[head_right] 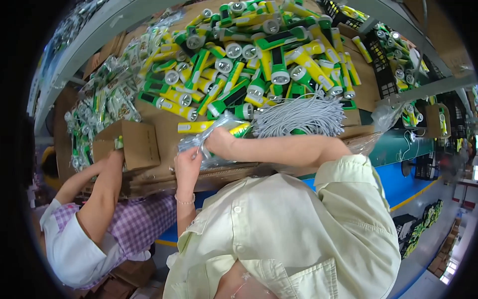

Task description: Packaging handheld flashlights and charging cables into plastic bags.

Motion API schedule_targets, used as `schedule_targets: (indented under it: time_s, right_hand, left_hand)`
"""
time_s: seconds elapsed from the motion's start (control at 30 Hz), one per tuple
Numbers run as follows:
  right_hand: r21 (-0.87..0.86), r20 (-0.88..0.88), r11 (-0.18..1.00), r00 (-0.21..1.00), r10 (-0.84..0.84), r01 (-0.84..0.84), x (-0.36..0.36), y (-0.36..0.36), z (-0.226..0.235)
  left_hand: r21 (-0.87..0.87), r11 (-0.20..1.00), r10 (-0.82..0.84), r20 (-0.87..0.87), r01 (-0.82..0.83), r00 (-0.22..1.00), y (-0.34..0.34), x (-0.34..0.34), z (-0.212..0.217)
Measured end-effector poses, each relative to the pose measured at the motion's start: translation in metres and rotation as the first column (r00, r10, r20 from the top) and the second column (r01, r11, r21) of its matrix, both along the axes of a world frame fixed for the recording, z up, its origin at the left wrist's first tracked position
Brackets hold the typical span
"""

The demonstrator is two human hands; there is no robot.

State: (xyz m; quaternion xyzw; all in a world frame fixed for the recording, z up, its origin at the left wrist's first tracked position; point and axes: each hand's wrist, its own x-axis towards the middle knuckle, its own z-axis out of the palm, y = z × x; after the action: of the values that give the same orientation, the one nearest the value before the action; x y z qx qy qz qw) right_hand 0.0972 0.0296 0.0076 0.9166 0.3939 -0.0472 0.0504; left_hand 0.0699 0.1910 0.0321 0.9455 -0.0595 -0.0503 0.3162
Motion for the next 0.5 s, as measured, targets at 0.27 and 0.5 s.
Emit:
schedule_targets:
  time_s: [0.27, 0.5]
  right_hand:
    - [0.138, -0.214, 0.930, 0.927, -0.308, 0.341, 0.033, -0.141, 0.079]
    - [-0.011, -0.258, 0.944, 0.911, -0.320, 0.329, 0.030, -0.211, 0.075]
  left_hand:
    - [-0.174, 0.962, 0.166, -0.234, -0.209, 0.958, 0.012, 0.002, -0.028]
    - [-0.194, 0.967, 0.126, -0.207, -0.167, 0.970, 0.016, 0.008, -0.033]
